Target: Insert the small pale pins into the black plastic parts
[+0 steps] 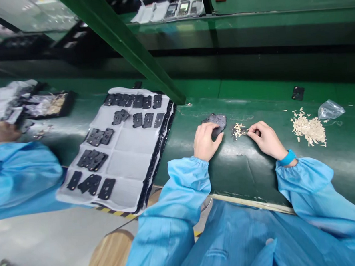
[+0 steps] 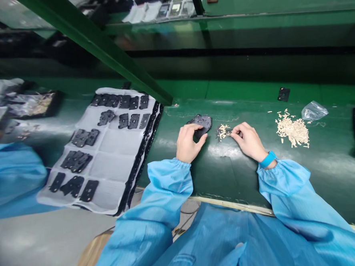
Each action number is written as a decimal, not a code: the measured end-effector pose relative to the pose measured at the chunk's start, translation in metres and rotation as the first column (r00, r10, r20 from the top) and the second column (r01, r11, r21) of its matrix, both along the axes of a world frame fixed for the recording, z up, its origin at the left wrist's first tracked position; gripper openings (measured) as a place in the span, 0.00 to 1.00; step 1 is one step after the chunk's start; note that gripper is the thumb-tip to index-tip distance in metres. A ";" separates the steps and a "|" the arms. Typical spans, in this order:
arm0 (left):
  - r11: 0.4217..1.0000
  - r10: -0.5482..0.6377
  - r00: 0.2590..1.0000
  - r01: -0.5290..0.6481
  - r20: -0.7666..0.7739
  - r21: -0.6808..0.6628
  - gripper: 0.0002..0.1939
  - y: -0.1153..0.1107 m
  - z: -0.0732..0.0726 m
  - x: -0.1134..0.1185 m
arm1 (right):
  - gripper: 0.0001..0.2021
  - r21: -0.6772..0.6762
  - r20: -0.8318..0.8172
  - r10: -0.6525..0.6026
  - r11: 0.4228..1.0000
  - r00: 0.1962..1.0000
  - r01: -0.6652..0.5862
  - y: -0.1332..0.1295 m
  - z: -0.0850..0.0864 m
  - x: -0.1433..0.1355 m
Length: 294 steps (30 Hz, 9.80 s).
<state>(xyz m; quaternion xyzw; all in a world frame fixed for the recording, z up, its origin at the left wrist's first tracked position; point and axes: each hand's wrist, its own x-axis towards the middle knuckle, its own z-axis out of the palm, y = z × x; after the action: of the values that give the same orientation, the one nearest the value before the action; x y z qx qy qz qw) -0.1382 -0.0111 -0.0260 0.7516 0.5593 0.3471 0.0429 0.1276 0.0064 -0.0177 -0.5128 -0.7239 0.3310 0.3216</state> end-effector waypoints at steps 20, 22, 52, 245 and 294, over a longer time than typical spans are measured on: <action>0.800 -0.046 0.670 0.469 0.741 -0.374 0.08 0.008 0.000 0.131 | 0.15 -0.301 -0.281 -0.194 0.948 0.940 0.106 -0.028 0.009 0.040; 0.807 -0.047 0.644 0.475 0.764 -0.350 0.08 0.004 -0.001 0.133 | 0.14 -0.288 -0.249 -0.190 0.951 0.950 0.115 -0.030 0.009 0.040; 0.948 -0.229 0.880 0.298 0.417 -0.107 0.04 0.002 -0.003 0.122 | 0.11 -0.239 -0.223 -0.276 0.945 0.935 0.223 -0.033 0.009 0.033; 0.700 0.183 0.542 0.514 0.820 -0.496 0.21 0.001 0.028 0.104 | 0.24 -0.413 -0.617 -0.328 0.909 0.715 0.060 -0.041 0.028 0.016; 0.660 0.174 0.569 0.538 0.804 -0.524 0.14 0.002 0.031 0.102 | 0.08 -0.315 -0.434 -0.390 0.910 0.812 0.269 -0.046 0.037 0.015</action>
<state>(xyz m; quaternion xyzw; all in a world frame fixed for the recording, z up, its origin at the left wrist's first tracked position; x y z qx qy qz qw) -0.0362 -0.0092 0.0045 0.4867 0.4750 0.3866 0.6229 0.1424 -0.0393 0.0189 -0.5660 -0.4731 0.4726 0.4821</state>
